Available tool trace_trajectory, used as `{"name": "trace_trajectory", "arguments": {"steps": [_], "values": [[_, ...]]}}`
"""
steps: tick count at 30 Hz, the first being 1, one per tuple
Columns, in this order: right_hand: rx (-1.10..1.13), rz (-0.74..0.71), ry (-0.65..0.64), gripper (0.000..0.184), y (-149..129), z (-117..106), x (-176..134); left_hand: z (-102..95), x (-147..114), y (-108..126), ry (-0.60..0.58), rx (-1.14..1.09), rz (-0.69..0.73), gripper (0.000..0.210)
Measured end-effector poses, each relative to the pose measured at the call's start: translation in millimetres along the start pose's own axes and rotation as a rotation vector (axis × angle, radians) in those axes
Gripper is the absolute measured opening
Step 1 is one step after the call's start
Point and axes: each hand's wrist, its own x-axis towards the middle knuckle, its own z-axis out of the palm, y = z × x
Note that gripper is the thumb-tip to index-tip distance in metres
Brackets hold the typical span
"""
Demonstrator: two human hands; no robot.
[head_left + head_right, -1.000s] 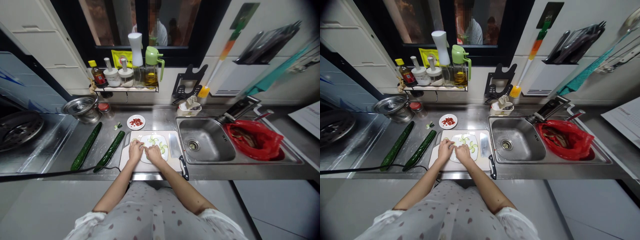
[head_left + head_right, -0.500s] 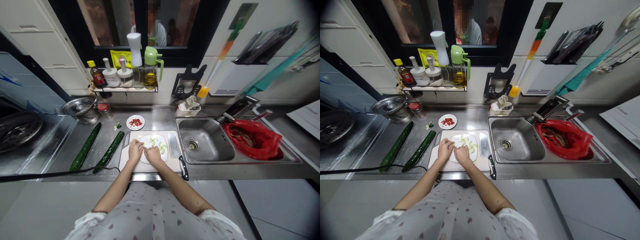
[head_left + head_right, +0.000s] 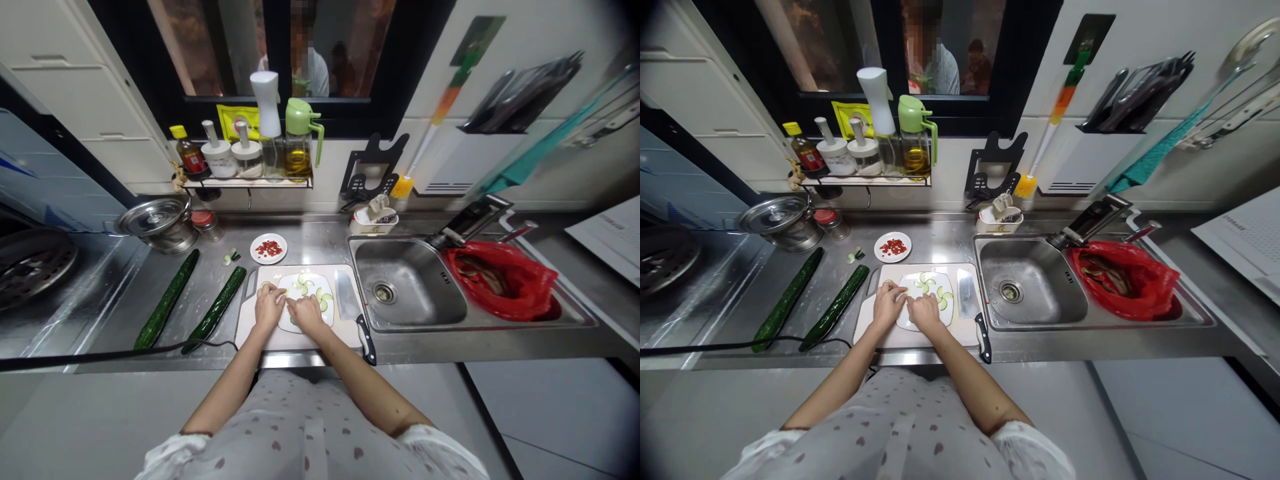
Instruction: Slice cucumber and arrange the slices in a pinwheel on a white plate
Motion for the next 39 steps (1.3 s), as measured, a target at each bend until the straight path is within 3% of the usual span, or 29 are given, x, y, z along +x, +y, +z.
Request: {"name": "trace_trajectory", "arguments": {"steps": [12,23,26,31,39], "values": [[-0.001,-0.005,-0.022,0.033,1.7,-0.5,2.0,4.5,-0.4,-2.6,0.033,-0.009,0.003,0.022],[0.034,0.007,0.042,0.032,1.0,3.5,0.2,2.9,1.6,0.8,0.032,-0.058,-0.023,0.022],[0.065,0.007,0.091,0.031,2.3,3.0,-1.2,-0.3,1.9,0.1,0.092,-0.114,-0.093,0.023],[0.179,0.052,0.218,0.030,12.0,0.4,-11.1,-13.4,1.6,-7.6,0.173,-0.104,-0.324,0.028],[0.319,0.123,0.403,0.030,37.2,4.1,-42.6,-26.5,6.1,-12.5,0.099,0.080,-0.497,0.035]]}}
